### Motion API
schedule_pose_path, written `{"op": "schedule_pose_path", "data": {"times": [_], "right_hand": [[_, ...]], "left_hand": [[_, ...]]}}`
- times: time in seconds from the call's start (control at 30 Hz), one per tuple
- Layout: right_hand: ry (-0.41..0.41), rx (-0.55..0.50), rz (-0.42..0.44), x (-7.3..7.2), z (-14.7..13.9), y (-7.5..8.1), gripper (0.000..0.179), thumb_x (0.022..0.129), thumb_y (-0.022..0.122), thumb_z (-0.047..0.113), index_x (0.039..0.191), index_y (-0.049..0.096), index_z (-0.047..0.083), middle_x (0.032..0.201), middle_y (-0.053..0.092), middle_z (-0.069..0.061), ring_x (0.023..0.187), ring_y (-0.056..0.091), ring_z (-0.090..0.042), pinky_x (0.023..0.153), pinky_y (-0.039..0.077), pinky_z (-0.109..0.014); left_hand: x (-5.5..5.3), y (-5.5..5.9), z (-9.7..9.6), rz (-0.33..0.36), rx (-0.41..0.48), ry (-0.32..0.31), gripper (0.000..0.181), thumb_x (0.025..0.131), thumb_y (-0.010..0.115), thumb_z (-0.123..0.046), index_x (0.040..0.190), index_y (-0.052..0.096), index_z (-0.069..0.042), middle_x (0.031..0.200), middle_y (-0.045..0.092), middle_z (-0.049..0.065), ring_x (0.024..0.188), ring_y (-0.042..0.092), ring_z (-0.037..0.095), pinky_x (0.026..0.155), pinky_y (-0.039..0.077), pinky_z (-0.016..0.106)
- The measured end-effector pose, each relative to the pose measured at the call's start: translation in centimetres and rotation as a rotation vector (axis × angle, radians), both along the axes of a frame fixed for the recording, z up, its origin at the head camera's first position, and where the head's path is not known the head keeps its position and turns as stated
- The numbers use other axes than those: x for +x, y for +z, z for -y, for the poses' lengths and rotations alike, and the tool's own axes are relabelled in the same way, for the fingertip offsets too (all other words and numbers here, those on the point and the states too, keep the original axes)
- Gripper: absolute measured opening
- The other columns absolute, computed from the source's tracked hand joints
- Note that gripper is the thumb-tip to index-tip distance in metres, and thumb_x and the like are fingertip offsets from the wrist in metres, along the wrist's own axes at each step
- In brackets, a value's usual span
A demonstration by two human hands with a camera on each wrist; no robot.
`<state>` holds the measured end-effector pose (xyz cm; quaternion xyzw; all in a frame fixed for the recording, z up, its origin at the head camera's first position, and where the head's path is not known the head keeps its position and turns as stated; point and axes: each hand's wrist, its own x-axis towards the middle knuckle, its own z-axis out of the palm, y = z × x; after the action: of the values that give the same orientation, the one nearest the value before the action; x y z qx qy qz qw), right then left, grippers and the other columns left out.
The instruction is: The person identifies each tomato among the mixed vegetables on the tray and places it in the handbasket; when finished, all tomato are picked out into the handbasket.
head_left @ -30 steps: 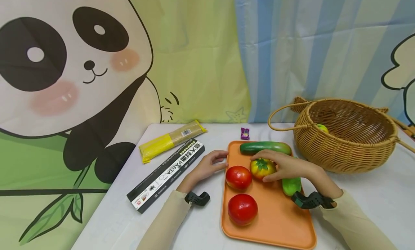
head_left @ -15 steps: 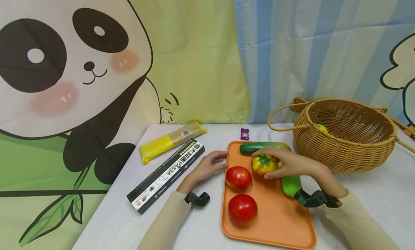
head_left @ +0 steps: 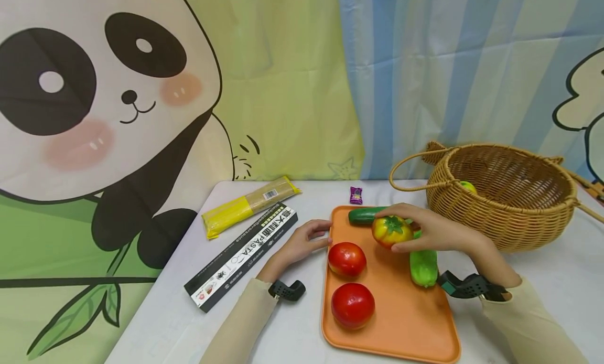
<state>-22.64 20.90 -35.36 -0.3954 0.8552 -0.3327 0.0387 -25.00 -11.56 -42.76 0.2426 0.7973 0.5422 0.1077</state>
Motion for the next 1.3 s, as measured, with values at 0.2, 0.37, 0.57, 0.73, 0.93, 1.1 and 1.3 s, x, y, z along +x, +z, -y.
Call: {"op": "schedule_pose_path", "data": {"times": [0.2, 0.37, 0.57, 0.73, 0.93, 1.1, 1.3], "right_hand": [[-0.013, -0.031, -0.037, 0.0, -1.0, 0.6, 0.058, 0.083, 0.079, 0.025, 0.135, 0.055, 0.016, 0.133, 0.054, -0.007, 0.1, 0.054, -0.01, 0.075, 0.054, -0.027], [-0.026, -0.067, -0.058, 0.2, -1.9, 1.3, 0.06, 0.083, 0.08, 0.019, 0.136, 0.053, 0.015, 0.133, 0.052, -0.007, 0.098, 0.05, -0.008, 0.071, 0.052, -0.025], [-0.035, -0.105, -0.069, 0.5, -2.6, 1.9, 0.065, 0.082, 0.08, 0.015, 0.14, 0.051, 0.013, 0.138, 0.049, -0.008, 0.109, 0.049, -0.002, 0.081, 0.052, -0.019], [-0.078, -0.09, -0.124, 0.7, -3.1, 2.0, 0.066, 0.081, 0.081, 0.015, 0.139, 0.051, 0.013, 0.136, 0.05, -0.009, 0.114, 0.045, 0.002, 0.085, 0.048, -0.013], [-0.15, -0.103, -0.139, 0.7, -3.5, 2.4, 0.065, 0.079, 0.081, 0.012, 0.138, 0.054, 0.017, 0.131, 0.052, 0.0, 0.111, 0.047, -0.001, 0.087, 0.042, -0.009], [-0.18, -0.134, -0.183, 0.7, -3.8, 2.6, 0.068, 0.077, 0.083, 0.008, 0.138, 0.054, 0.018, 0.126, 0.052, 0.006, 0.106, 0.048, -0.005, 0.085, 0.043, -0.008], [-0.217, -0.195, -0.292, 0.6, -4.0, 2.8, 0.075, 0.071, 0.084, -0.002, 0.138, 0.054, 0.013, 0.131, 0.05, 0.002, 0.113, 0.045, -0.002, 0.085, 0.043, -0.005]], "left_hand": [[0.6, 0.5, 0.0, -0.015, 0.008, 0.003, 0.046, 0.092, 0.064, -0.003, 0.133, 0.049, 0.013, 0.136, 0.052, 0.028, 0.124, 0.052, 0.041, 0.109, 0.041, 0.05], [0.4, 0.4, 0.0, -0.002, 0.006, 0.0, 0.049, 0.092, 0.065, -0.003, 0.135, 0.048, 0.012, 0.138, 0.051, 0.027, 0.126, 0.051, 0.04, 0.11, 0.041, 0.049], [0.3, 0.4, 0.0, 0.007, 0.005, -0.003, 0.05, 0.092, 0.065, -0.003, 0.135, 0.047, 0.012, 0.139, 0.05, 0.027, 0.127, 0.05, 0.041, 0.111, 0.04, 0.049], [0.3, 0.4, 0.0, 0.005, 0.002, -0.002, 0.049, 0.091, 0.066, -0.003, 0.135, 0.048, 0.011, 0.138, 0.05, 0.027, 0.127, 0.051, 0.04, 0.111, 0.04, 0.049], [0.2, 0.2, 0.0, 0.003, 0.004, -0.006, 0.049, 0.092, 0.065, -0.003, 0.135, 0.048, 0.012, 0.138, 0.05, 0.027, 0.126, 0.051, 0.04, 0.111, 0.04, 0.049], [0.3, 0.4, 0.0, -0.002, 0.009, -0.01, 0.049, 0.092, 0.065, -0.003, 0.135, 0.048, 0.012, 0.138, 0.05, 0.028, 0.127, 0.05, 0.041, 0.111, 0.04, 0.05], [0.3, 0.6, 0.0, -0.001, 0.002, -0.011, 0.048, 0.092, 0.065, -0.002, 0.135, 0.048, 0.012, 0.138, 0.05, 0.028, 0.127, 0.05, 0.041, 0.111, 0.04, 0.05]]}}
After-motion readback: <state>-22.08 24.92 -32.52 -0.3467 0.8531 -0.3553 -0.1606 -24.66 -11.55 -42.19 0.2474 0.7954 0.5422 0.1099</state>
